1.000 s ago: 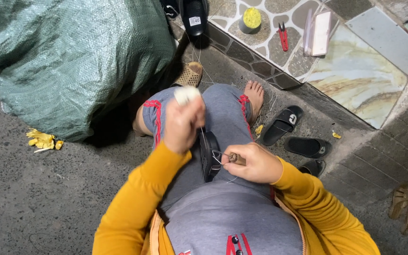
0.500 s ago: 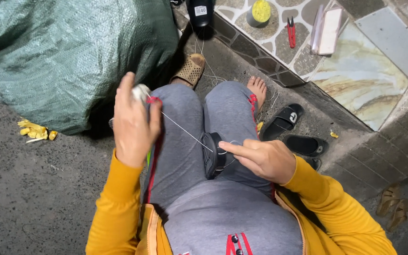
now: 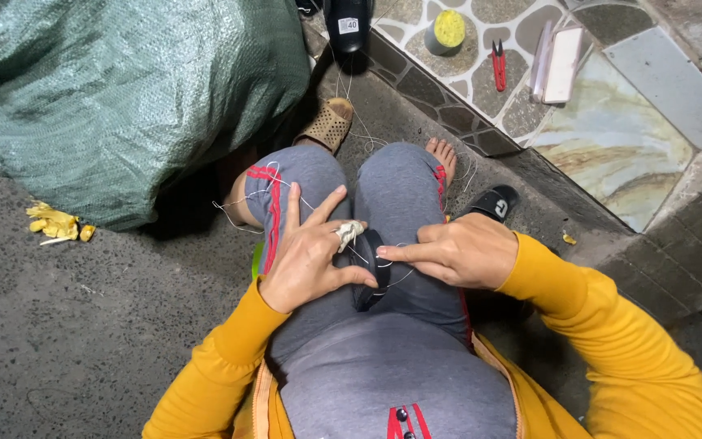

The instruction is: The person sits on a low stool and sews a black shoe held between their legs using a needle and white thread. They repeatedly push the needle through the shoe sole and pull the thread tight to secure the stitches.

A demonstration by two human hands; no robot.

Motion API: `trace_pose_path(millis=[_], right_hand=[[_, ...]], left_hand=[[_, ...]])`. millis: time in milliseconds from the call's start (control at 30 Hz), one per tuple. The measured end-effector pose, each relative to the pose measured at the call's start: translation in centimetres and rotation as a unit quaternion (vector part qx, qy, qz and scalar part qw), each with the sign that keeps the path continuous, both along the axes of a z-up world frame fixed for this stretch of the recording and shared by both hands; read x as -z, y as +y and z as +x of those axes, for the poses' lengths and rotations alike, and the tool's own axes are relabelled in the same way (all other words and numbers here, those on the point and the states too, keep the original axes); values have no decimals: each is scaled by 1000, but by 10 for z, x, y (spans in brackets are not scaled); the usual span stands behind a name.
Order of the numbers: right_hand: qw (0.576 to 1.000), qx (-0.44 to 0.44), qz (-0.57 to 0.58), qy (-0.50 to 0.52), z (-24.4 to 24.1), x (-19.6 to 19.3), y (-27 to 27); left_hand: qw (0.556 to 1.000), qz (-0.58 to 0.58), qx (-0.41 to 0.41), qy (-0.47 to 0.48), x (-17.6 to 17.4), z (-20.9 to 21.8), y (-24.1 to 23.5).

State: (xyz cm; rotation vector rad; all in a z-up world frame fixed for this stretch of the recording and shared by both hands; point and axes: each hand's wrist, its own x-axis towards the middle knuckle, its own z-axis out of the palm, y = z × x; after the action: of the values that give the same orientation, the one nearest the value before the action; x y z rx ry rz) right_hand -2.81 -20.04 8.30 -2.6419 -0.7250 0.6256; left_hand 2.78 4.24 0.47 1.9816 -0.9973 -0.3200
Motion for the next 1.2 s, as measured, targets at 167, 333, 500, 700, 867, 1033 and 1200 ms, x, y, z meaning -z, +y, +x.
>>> trace_pose_path(millis=[167,333,500,700,867,1033,1200], right_hand=[[999,43,17,-7,1,19,9],[992,93,63,-55,-12,35,11],[989,81,96,-81,-17,19,11],[972,39,113,-204,-26,28,13],[963,26,110,-244,-33,41,10],[969,13,130,-208,-25,35,6],[997,13,60,45,-10,-6,-19]], left_hand=[[999,-9,-52,-8,8,-6,-6],[995,-29,-88,-26,-11,-17,7],[992,-86,-50,78,2,-40,30],[906,-295,-16,303,-35,-30,24],[968,-191,-93,131,-23,-25,9],[957,-87,-39,273,-11,-24,7],[978,-26,-59,198,-25,-15,3]])
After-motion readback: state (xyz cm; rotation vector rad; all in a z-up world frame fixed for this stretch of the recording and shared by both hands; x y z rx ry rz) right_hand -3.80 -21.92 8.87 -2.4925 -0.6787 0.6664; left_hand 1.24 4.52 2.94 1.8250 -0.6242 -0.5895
